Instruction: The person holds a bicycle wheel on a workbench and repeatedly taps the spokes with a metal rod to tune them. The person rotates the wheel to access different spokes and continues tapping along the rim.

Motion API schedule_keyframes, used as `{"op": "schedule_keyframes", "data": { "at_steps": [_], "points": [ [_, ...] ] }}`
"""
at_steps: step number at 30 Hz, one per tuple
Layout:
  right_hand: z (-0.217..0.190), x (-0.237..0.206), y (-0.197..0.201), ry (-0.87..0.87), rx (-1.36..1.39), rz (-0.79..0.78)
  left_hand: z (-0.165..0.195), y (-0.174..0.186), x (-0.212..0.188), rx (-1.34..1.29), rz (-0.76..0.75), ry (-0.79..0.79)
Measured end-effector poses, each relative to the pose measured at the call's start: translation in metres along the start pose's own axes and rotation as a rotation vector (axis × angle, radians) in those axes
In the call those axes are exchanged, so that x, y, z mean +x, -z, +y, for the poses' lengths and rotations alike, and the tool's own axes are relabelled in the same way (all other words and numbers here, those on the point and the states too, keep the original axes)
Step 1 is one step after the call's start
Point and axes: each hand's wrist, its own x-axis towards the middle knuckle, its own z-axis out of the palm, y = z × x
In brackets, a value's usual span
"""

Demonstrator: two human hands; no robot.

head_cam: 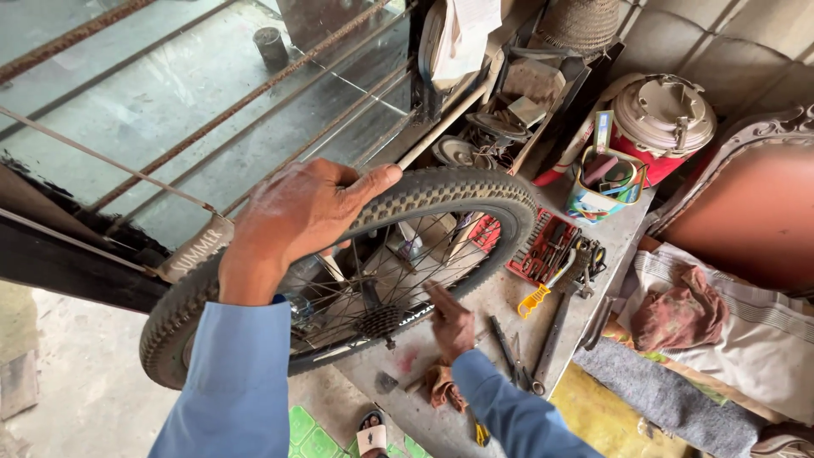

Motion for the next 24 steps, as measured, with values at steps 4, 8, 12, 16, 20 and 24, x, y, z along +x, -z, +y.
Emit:
{"op": "schedule_keyframes", "data": {
  "at_steps": [4, 8, 12, 16, 20, 24],
  "points": [
    [0.027, 0.019, 0.01, 0.11, -0.142, 0.138, 0.0, 0.005, -0.001, -0.028, -0.198, 0.066],
    [0.017, 0.009, -0.01, -0.302, -0.175, -0.149, 0.003, 0.009, 0.003, 0.043, -0.118, 0.031],
    [0.002, -0.001, -0.02, -0.253, 0.067, -0.004, 0.0, 0.015, 0.009, 0.069, 0.01, -0.055],
    [0.008, 0.017, -0.007, -0.037, -0.179, 0.093, 0.0, 0.015, 0.01, 0.024, -0.2, -0.045],
    [0.007, 0.011, -0.018, -0.023, -0.194, 0.146, 0.0, 0.007, 0.009, -0.015, 0.063, -0.337],
    [-0.009, -0.005, -0.04, -0.19, -0.113, 0.243, 0.0, 0.004, 0.012, -0.059, 0.039, -0.383]
  ]
}}
